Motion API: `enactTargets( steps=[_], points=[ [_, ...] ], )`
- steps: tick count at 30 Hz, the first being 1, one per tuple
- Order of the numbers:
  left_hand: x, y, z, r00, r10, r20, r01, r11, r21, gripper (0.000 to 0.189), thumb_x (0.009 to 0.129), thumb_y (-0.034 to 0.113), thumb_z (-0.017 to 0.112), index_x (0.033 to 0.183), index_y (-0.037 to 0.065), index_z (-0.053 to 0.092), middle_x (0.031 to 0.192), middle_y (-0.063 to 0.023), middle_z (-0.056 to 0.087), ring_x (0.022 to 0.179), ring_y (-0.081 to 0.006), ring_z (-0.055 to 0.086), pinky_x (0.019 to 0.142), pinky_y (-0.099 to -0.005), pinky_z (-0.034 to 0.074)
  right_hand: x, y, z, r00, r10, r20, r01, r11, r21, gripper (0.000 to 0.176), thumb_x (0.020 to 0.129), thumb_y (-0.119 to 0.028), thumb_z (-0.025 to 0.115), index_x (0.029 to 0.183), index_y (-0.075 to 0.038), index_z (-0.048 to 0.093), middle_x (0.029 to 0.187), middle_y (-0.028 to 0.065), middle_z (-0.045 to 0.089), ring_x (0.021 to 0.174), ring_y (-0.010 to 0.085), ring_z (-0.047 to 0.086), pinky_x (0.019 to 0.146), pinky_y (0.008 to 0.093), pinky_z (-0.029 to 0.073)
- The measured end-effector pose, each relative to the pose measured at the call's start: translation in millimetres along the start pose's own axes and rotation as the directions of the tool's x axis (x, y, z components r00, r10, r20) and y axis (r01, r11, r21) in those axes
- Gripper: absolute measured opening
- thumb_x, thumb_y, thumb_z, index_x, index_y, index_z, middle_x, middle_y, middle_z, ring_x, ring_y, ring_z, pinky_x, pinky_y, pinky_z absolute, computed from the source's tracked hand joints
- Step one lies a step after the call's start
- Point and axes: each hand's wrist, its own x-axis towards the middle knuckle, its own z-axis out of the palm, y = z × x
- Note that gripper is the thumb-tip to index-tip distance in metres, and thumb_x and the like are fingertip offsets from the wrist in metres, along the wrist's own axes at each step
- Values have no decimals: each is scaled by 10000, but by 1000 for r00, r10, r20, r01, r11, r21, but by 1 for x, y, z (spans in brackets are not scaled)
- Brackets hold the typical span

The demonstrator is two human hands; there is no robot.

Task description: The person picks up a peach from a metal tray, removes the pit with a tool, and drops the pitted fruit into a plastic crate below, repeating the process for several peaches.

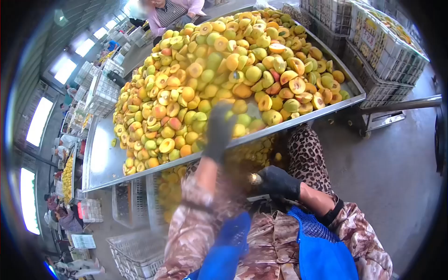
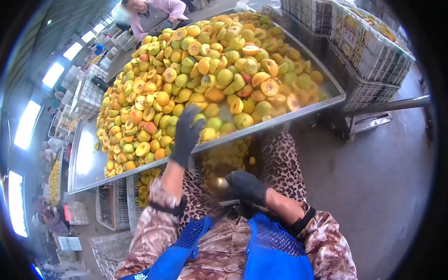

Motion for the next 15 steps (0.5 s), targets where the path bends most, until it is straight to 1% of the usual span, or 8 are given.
enactTargets(
  steps=[1,4,7,8,11,12,13,15],
  points=[
    [19,9,24,997,56,52,-60,996,62,644,839,324,783,1390,81,555,1472,-210,531,1271,-372,605,1037,-461,498,-9,2,-6,1000,16,-21,-16,1000,-9,256,856,-267,707,893,-16,735,817,250,690,773,405,707,684,467,526],
    [59,37,39,835,-322,446,95,883,460,561,827,337,776,1289,79,588,1321,-184,598,1116,-383,673,904,-469,552,-38,-17,-5,997,37,-67,-33,997,72,220,872,-231,695,884,-14,728,804,242,685,737,403,689,665,448,519],
    [80,55,48,813,-403,420,152,843,515,544,815,344,776,1249,77,585,1253,-161,599,988,-381,703,820,-474,565,-53,-11,-17,992,52,-111,-41,994,99,189,881,-208,706,890,-20,729,773,200,692,671,326,670,647,413,517],
    [77,46,57,867,-365,338,166,853,494,535,785,351,800,1199,60,627,1203,-171,653,901,-376,715,782,-459,569,-54,-13,-17,987,71,-143,-53,990,127,172,885,-189,708,900,-20,732,769,173,709,657,284,669,638,400,517],
    [74,-19,69,952,-145,269,152,988,-6,437,802,302,800,1127,38,675,1065,-139,720,870,-305,723,748,-407,568,-60,-40,-17,955,96,-282,66,854,516,72,873,-93,712,892,-24,705,759,25,686,679,115,604,620,327,511],
    [81,-17,55,891,-312,330,443,759,-478,325,838,249,779,1078,40,713,955,-75,741,847,-239,718,724,-352,563,-62,-46,-19,937,115,-329,141,738,660,41,866,-55,713,883,-26,690,756,-35,666,697,51,572,616,298,507],
    [82,30,5,826,-398,400,558,472,-683,329,917,189,715,1184,1,674,1023,-60,718,902,-219,714,797,-337,579,-59,-41,-22,938,131,-320,135,713,688,35,867,-47,714,879,-32,685,773,-49,656,707,45,566,615,290,500],
    [65,75,-46,850,-265,455,478,25,-878,377,988,192,634,1274,-52,609,1110,-119,705,976,-257,716,900,-371,584,-54,-27,-22,943,174,-285,108,648,754,40,871,-32,715,871,-43,676,807,-77,634,728,34,553,613,274,486]
  ],
)
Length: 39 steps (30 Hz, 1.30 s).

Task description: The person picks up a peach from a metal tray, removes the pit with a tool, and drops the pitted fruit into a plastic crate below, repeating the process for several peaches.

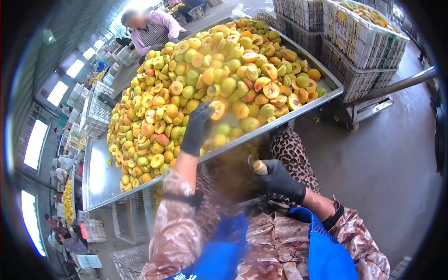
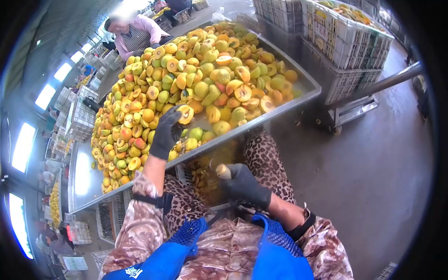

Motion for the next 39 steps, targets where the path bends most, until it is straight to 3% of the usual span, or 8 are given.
enactTargets(
  steps=[5,9,16,24,27,29,33,39],
  points=[
    [-98,-12,30,990,143,9,-137,919,370,534,1063,326,494,1411,-79,491,1219,-210,673,1087,-313,693,979,-423,561,25,7,22,985,-169,39,172,982,-74,57,863,-37,729,909,-32,695,818,-81,621,757,24,545,654,246,482],
    [-136,-15,72,995,63,-81,-62,998,11,416,1049,223,487,1334,-65,583,1267,-179,662,1131,-234,651,996,-348,520,43,26,37,948,-315,-35,301,929,-214,187,853,-128,717,987,3,717,812,174,716,749,149,684,679,364,536],
    [-145,-16,77,985,171,-10,-170,968,-185,584,963,177,544,1469,-88,420,1392,-255,553,1245,-348,602,1046,-438,519,22,-2,48,959,-282,-10,271,930,-248,177,920,-100,739,1071,-8,745,948,-6,723,854,57,633,755,255,537],
    [-156,-21,92,903,331,-273,-214,899,381,323,1080,236,487,1120,-39,652,902,-139,721,766,-212,714,674,-312,602,21,11,57,947,-284,150,319,893,-319,167,939,-131,686,1011,12,734,840,-33,673,754,61,600,647,262,509],
    [-162,-21,88,936,216,-279,-181,972,148,452,1086,393,501,1025,-30,648,988,-197,706,849,-267,723,685,-351,621,21,13,47,934,-254,252,346,822,-453,172,837,-142,689,980,-47,700,797,173,702,749,333,716,700,419,559],
    [-162,-19,90,948,79,-309,-101,993,-55,449,1091,390,493,979,-15,650,993,-198,706,839,-262,722,687,-342,621,25,15,41,892,-373,256,451,682,-576,162,856,-165,666,970,-55,695,800,183,701,753,344,716,691,421,558],
    [-158,-23,102,931,209,-299,-210,977,30,460,1091,409,485,970,0,658,978,-174,712,811,-235,717,679,-315,611,35,18,33,890,-377,258,442,569,-693,191,889,-205,631,1000,-60,686,866,212,703,794,362,707,714,433,555],
    [-170,-2,114,938,237,-253,-208,968,139,344,1018,296,547,906,-11,655,874,-172,697,747,-235,676,659,-353,574,31,30,37,869,-345,354,440,867,-235,333,929,-155,690,1238,-43,633,1129,73,689,1048,181,651,893,353,535]
  ],
)
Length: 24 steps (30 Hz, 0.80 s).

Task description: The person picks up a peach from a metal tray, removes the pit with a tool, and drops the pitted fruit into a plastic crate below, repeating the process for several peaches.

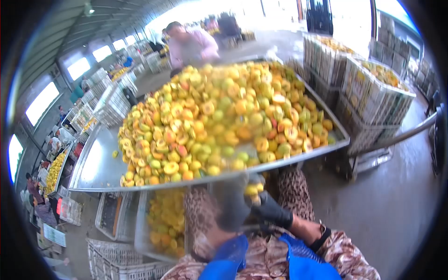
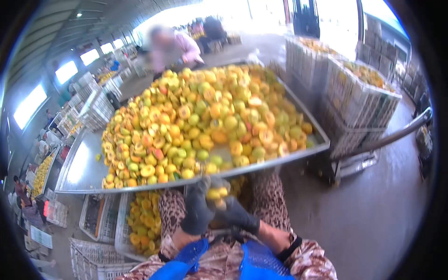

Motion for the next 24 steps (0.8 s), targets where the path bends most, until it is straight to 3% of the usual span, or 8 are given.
enactTargets(
  steps=[9,12,15,19,20,21,23,24],
  points=[
    [1,7,-20,922,-45,385,139,966,-218,248,977,156,588,796,-14,595,807,-141,643,760,-238,632,700,-344,529,7,-34,-29,840,106,531,-233,956,178,459,866,-109,752,1290,-42,590,1195,52,635,1064,128,584,924,299,506],
    [-20,19,-24,977,79,197,-108,984,142,243,989,206,600,839,16,612,829,-128,647,774,-231,634,724,-345,535,27,-56,-3,902,-39,430,2,996,87,364,828,-121,719,1172,-32,638,1098,104,678,954,191,629,864,329,524],
    [-26,28,-44,956,-213,202,293,754,-588,301,1042,287,555,879,41,611,873,-113,649,762,-215,629,742,-353,531,26,-29,16,929,-78,362,129,984,-119,236,799,-159,695,998,-34,687,941,152,696,820,286,654,770,380,531],
    [-21,-2,-177,906,1,-424,-209,871,-445,385,1044,402,576,812,98,625,818,-110,669,788,-280,657,707,-384,565,19,49,6,963,36,268,117,839,-532,172,779,-216,679,819,-57,734,771,184,697,708,388,677,660,439,534],
    [-23,-15,-235,796,127,-592,63,955,290,334,1044,360,571,924,63,664,988,-143,686,901,-281,652,806,-386,543,16,61,-3,962,137,236,62,731,-680,177,783,-232,680,811,-72,750,762,179,710,717,392,698,647,443,540],
    [-25,-27,-287,739,344,-579,407,456,791,321,1044,319,566,1035,28,703,1158,-175,703,1015,-283,647,905,-387,522,6,63,-9,950,219,221,31,641,-767,182,796,-244,678,808,-79,754,767,181,714,723,389,703,650,447,546],
    [1,-47,-347,845,534,-31,197,-256,946,280,1024,249,608,1137,13,707,1268,-203,669,1096,-335,644,976,-412,507,4,58,-30,925,365,110,-43,388,-921,197,823,-269,674,802,-94,762,776,184,721,735,382,715,657,454,558],
    [28,-53,-312,804,595,2,1,-5,1000,254,1013,208,621,1139,4,707,1308,-199,653,1131,-330,640,997,-404,497,5,37,-27,936,350,29,-188,571,-799,197,833,-273,671,796,-106,770,767,184,722,731,381,720,656,472,568]
  ],
)
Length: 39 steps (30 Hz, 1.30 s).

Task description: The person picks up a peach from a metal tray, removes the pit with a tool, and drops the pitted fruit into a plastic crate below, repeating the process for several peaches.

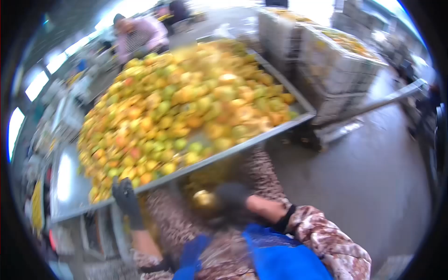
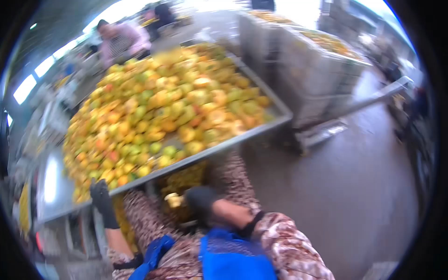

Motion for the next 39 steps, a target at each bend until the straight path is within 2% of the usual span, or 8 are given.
enactTargets(
  steps=[4,9,16,20,23,27,31,39],
  points=[
    [82,128,126,980,90,176,75,654,-753,148,982,96,642,1057,-16,704,1261,-160,686,1131,-279,651,955,-375,514,15,10,43,961,-111,-254,120,993,19,160,744,-193,668,722,-49,732,758,216,697,683,402,691,621,490,554],
    [95,178,384,777,214,592,54,914,-402,280,880,224,755,931,-39,673,881,-177,729,798,-373,672,772,-449,531,-54,-12,-21,920,110,-375,12,951,309,160,747,-208,696,824,-74,737,754,197,684,702,404,667,645,460,523],
    [81,238,319,802,122,585,489,428,-760,236,796,155,781,903,-8,647,883,-81,667,722,-228,605,657,-359,518,-69,-30,-47,842,118,-526,71,943,324,93,836,-162,666,889,-85,660,719,149,655,662,329,654,633,433,497],
    [104,201,220,675,-54,736,672,-368,-643,231,969,254,659,1108,71,682,1080,-47,687,941,-178,670,738,-333,573,-65,-59,-60,723,8,-691,284,909,307,189,826,-239,697,925,-97,622,724,177,660,685,432,641,619,506,492],
    [100,191,129,694,50,718,628,-530,-570,387,1025,362,587,1223,38,659,1174,-90,692,1062,-211,661,923,-373,579,-65,-42,-53,951,160,-265,-127,983,136,135,789,-229,701,791,-96,722,716,186,674,658,412,660,632,511,529],
    [48,206,69,804,-28,594,571,-242,-784,494,1056,431,509,1288,16,639,1221,-104,680,1123,-228,648,1022,-389,521,-40,-30,-45,957,-51,-285,76,994,74,178,828,-204,666,807,-43,740,748,233,675,670,426,672,618,493,534],
    [17,261,2,874,25,485,482,76,-873,507,1066,413,529,1348,-6,577,1238,-138,669,1085,-253,671,954,-395,559,-35,-73,-50,901,96,-424,281,616,736,238,889,-227,738,913,9,718,764,175,705,696,220,698,675,375,545],
    [11,296,-32,717,-4,697,637,-404,-657,562,1071,500,487,1266,-15,603,1136,-142,680,927,-214,687,789,-343,598,-37,-71,-53,974,163,-156,28,600,799,202,913,-187,680,902,13,703,744,28,695,691,96,611,643,332,522]
  ],
)
